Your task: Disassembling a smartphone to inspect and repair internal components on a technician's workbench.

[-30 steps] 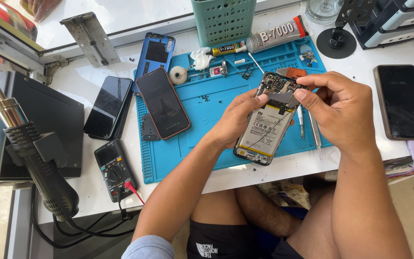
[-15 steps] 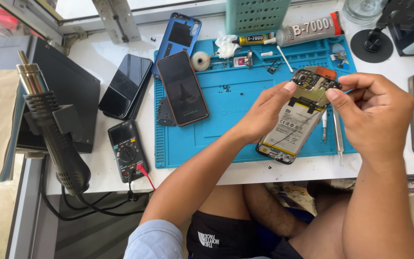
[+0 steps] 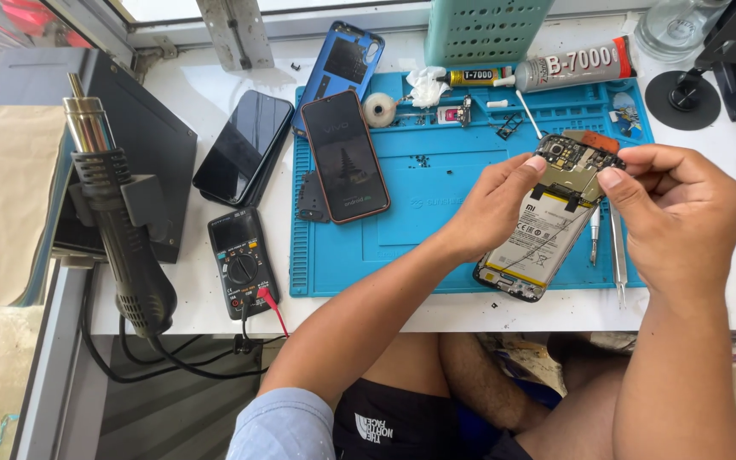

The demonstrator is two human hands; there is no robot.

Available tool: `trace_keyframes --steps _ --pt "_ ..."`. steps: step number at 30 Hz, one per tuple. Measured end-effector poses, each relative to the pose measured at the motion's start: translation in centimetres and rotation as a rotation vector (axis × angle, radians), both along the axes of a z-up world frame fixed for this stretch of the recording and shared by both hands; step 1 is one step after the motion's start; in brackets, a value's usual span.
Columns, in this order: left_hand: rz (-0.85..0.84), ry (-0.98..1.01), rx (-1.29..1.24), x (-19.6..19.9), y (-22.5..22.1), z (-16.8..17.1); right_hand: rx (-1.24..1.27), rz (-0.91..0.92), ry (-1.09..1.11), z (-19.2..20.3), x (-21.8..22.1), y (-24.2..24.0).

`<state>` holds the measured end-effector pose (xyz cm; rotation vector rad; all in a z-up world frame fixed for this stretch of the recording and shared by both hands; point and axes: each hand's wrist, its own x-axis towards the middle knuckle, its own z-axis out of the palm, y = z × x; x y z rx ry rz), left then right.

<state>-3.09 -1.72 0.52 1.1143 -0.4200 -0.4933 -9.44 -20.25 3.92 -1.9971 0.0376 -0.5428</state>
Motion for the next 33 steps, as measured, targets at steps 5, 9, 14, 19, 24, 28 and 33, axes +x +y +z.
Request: trace_keyframes --steps 5,9,14,19,24,28,33 --pt "-0.007 -0.001 0.002 -0.1 -0.1 -0.1 -0.015 0.004 -0.031 0.2 -0.1 0.2" --pt "0.051 -0.098 0.053 -0.5 -0.3 0.2 -0.030 -0.001 -0.044 0.6 -0.2 0.4" --pt "0.086 -0.181 0.070 -0.8 -0.6 -0.1 -0.050 -0.031 -0.040 0.8 -0.2 0.5" --pt "0.080 -0.222 0.056 -0.8 -0.9 -0.5 -0.065 -0.057 -0.017 1.3 -0.3 0.6" --pt "0.081 -0.247 0.094 -0.7 -0.9 -0.7 -0.026 -0.072 -0.002 1.3 -0.2 0.6" --pt "0.062 -0.212 0.078 -0.8 -1.0 -0.7 0.002 -0.097 0.023 1.6 -0.4 0.7" --pt "0.059 -0.192 0.080 -0.9 -1.1 -0.9 0.012 -0.066 0.038 2.0 -0.5 0.6"
